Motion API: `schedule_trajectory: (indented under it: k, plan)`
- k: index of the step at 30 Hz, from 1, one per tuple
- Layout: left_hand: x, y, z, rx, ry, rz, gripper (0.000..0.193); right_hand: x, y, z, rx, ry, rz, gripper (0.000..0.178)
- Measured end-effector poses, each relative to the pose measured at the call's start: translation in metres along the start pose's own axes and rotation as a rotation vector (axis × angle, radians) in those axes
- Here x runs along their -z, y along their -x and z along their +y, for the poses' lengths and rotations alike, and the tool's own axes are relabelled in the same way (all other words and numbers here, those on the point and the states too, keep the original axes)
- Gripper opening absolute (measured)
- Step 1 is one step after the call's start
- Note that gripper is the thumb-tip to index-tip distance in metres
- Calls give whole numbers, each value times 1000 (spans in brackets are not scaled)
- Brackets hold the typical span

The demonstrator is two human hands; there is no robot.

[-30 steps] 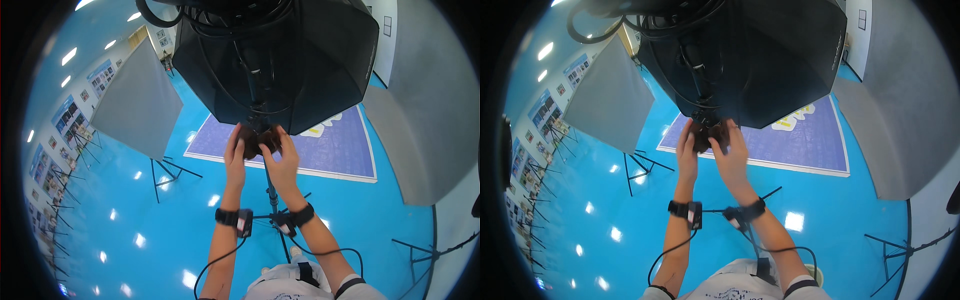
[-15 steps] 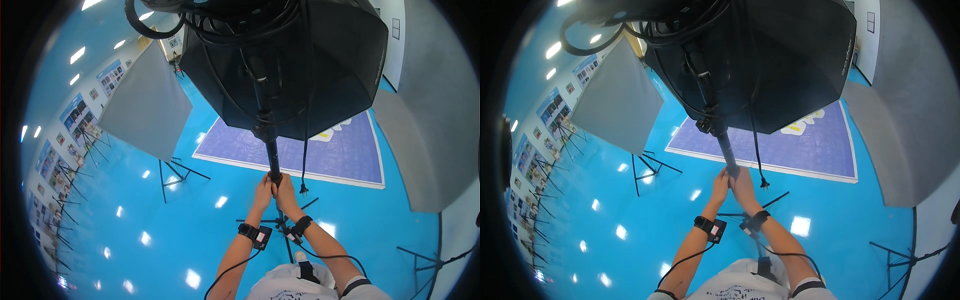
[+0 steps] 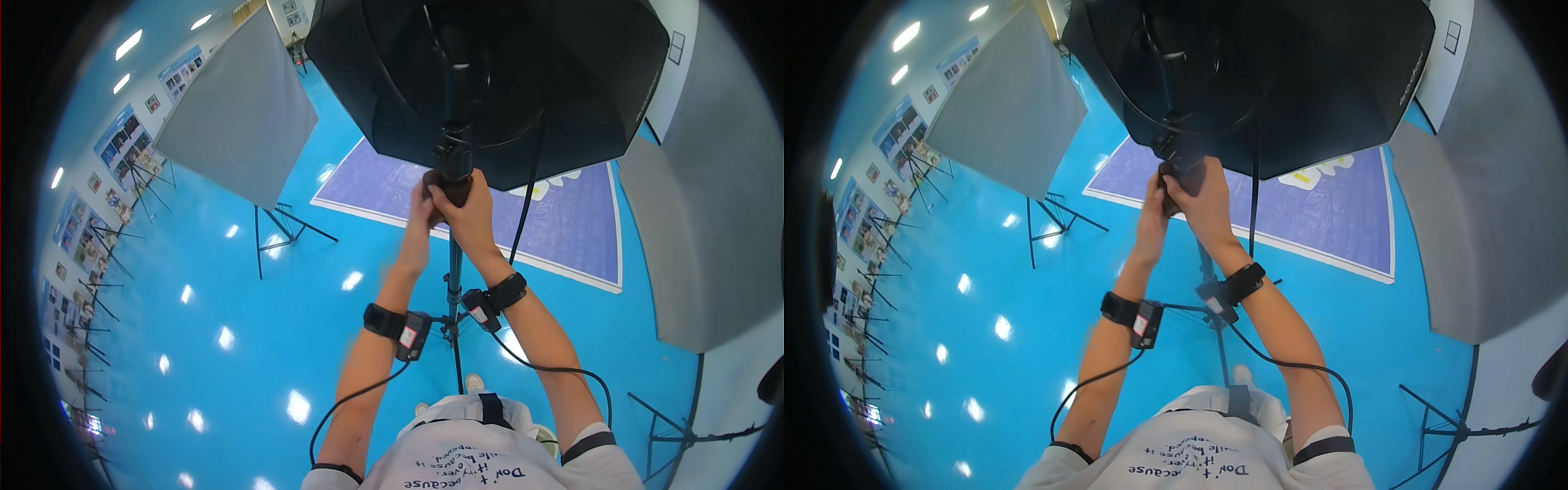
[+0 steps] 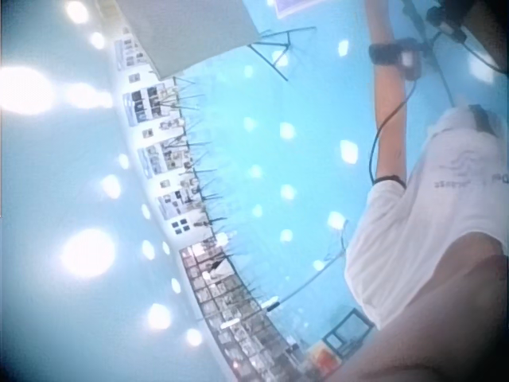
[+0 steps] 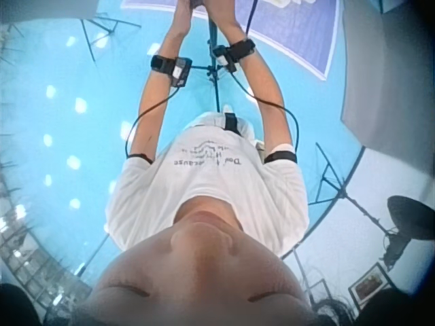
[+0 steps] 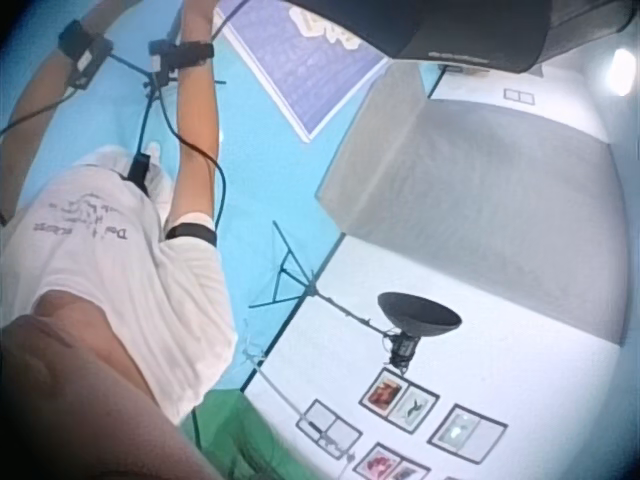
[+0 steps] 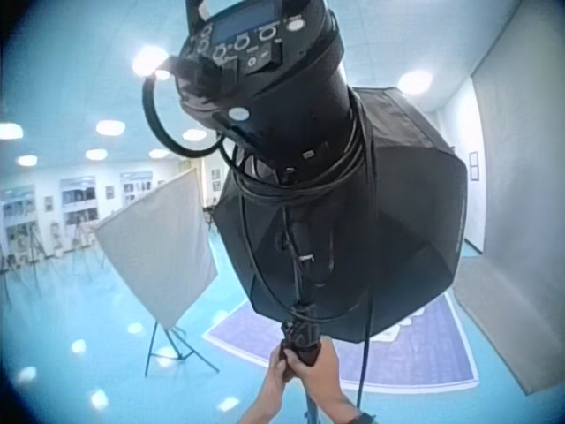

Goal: The person is cleaning a photography light stand and a softbox strobe using a brown cloth.

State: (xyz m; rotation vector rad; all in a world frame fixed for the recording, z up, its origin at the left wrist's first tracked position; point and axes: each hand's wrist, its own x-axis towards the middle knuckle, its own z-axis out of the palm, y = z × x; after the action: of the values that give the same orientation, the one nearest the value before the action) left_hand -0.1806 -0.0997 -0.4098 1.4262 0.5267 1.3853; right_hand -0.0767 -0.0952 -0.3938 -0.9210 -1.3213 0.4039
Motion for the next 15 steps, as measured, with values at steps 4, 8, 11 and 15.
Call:
schedule_trajectory:
  k: [4,8,11,15]
  plan:
    - [8,30,-39,226,-6,-29,51,2,31,39,-184,21,-15,28]
    - [29,98,-110,449,-239,17,56,-8,58,64,-145,38,117,21]
    - [36,182,-149,601,-148,124,61,-6,64,63,-130,97,176,17]
    - [77,322,-176,973,-55,281,59,-6,96,86,-270,121,169,20]
